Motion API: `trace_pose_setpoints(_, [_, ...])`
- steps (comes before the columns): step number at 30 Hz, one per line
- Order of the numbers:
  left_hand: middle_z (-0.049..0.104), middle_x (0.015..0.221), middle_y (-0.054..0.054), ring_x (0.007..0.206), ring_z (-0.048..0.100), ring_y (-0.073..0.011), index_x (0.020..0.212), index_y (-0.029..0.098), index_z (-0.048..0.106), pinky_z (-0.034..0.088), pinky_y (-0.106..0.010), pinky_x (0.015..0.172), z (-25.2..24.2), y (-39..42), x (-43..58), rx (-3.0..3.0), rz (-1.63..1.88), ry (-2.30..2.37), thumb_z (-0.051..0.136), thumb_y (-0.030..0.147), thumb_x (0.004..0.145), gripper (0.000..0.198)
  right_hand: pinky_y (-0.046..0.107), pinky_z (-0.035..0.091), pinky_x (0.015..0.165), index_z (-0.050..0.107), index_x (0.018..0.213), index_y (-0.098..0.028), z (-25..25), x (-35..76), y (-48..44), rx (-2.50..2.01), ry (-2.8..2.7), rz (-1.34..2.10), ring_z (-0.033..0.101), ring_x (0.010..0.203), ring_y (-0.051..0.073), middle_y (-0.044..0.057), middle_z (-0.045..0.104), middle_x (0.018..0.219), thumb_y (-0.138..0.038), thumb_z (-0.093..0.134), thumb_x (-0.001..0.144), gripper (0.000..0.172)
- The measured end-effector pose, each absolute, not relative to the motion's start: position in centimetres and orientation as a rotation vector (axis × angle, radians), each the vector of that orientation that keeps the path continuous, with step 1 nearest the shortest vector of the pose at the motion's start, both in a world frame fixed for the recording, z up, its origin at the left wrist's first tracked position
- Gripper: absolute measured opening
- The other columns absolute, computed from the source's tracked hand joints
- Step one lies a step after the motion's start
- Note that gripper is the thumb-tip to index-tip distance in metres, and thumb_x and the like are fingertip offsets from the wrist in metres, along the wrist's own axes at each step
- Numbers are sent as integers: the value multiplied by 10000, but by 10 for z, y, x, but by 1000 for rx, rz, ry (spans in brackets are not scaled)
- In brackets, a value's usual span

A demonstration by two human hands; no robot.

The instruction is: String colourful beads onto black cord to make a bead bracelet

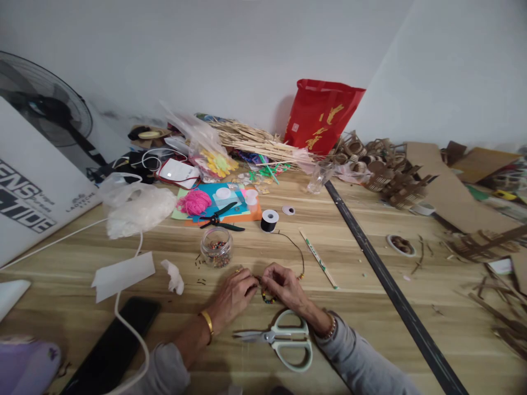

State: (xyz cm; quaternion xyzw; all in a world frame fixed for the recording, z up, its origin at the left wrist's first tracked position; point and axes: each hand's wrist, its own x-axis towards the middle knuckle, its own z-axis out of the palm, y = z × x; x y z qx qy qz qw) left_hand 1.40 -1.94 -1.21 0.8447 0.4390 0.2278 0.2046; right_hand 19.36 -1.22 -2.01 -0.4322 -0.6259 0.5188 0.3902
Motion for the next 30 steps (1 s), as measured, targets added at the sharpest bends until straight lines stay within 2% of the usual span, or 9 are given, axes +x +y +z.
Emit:
trace_pose_setpoints(12, [627,805,-30,771,601,-163,808,178,669,487,-268,717,-18,-21,8,2325,735,1223,547,47,830,180,200,288,465,545,760,-151,-19,194,-12,-1084,-1578,1339,380,508,84,-36,459,585,-508,591,831,367])
trace_pose_setpoints(17, [631,836,-40,805,609,-179,856,174,672,497,-286,736,-22,-20,3,2323,700,1296,579,68,827,144,199,298,470,542,756,-153,-19,193,-13,-1085,-1564,1334,388,501,80,-42,463,577,-517,598,821,375])
trace_pose_setpoints(30, [633,820,-50,804,618,-183,829,149,672,497,-276,728,-17,-17,3,2289,635,1330,562,33,823,160,199,295,460,549,764,-150,-18,194,-13,-1086,-1563,1355,388,488,78,-42,462,574,-517,593,826,375])
